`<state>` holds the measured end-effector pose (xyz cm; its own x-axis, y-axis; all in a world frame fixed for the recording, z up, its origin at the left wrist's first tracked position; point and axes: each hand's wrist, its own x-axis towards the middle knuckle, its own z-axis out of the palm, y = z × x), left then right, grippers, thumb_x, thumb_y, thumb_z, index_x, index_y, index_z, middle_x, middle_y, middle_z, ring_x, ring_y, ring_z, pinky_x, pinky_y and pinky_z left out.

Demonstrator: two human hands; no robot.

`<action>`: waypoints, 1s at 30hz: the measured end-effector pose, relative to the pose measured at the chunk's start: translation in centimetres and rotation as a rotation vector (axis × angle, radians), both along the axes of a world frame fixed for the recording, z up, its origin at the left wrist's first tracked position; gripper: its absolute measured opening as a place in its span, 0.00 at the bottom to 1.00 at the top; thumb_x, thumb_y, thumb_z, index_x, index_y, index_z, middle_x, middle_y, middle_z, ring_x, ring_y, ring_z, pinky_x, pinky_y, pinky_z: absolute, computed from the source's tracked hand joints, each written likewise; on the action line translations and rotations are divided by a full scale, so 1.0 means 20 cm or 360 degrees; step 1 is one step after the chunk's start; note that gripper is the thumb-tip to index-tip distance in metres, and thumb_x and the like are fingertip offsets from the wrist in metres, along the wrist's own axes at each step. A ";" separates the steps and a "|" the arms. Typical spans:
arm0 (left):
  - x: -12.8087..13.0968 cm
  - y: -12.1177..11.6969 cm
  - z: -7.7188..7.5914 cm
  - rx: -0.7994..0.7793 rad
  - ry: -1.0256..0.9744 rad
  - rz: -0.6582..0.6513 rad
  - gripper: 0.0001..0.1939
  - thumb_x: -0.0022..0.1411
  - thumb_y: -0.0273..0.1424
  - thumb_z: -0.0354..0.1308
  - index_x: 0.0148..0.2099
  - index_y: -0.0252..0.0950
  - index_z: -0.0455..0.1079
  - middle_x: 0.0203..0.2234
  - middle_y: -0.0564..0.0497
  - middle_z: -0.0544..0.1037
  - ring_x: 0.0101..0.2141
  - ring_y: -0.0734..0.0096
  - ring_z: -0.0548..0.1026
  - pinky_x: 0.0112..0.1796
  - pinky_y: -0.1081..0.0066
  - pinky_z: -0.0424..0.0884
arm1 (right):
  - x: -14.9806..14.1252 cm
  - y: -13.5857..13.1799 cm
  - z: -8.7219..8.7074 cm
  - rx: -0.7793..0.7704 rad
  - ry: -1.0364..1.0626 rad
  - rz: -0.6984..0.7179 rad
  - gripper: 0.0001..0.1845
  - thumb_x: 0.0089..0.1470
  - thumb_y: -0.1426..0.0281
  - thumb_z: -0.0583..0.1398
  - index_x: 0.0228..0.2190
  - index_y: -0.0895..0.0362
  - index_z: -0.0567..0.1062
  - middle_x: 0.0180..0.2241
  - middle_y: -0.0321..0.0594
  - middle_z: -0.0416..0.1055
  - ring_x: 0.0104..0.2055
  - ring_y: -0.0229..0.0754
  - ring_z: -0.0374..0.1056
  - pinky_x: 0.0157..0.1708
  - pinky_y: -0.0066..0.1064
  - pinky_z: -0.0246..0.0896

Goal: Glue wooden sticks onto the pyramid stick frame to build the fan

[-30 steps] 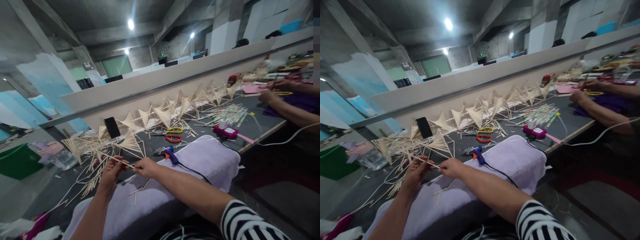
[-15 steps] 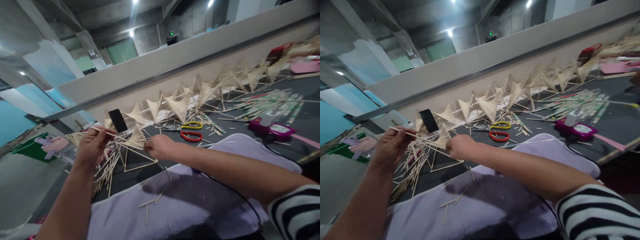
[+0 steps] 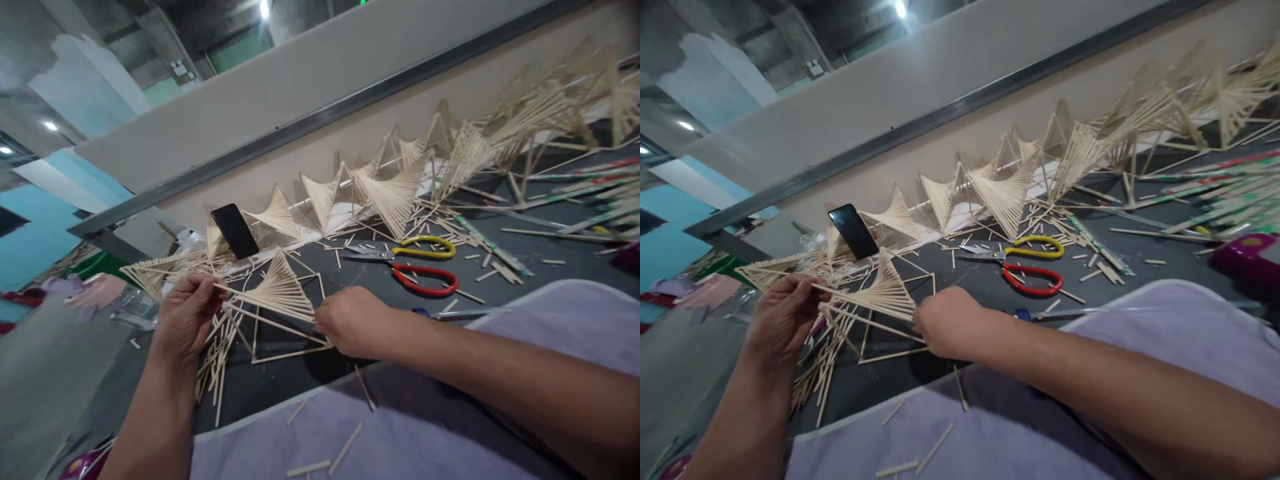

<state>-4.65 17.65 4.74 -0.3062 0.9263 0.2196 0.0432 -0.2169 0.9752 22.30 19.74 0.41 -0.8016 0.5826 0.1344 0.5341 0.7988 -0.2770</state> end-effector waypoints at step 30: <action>-0.04 0.01 0.01 -0.0322 0.0216 0.0172 0.11 0.39 0.28 0.68 0.26 0.31 0.69 0.19 0.50 0.76 0.20 0.73 0.73 0.20 0.78 0.69 | 0.01 0.11 -0.04 -0.0205 -0.0181 0.0077 0.08 0.48 0.72 0.57 0.26 0.53 0.78 0.26 0.38 0.75 0.31 0.40 0.68 0.34 0.33 0.50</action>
<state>-5.42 17.92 4.94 -0.3863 0.9190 0.0791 0.1888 -0.0051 0.9820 22.41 22.01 -0.37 -0.8348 0.5497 -0.0318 0.5297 0.7861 -0.3186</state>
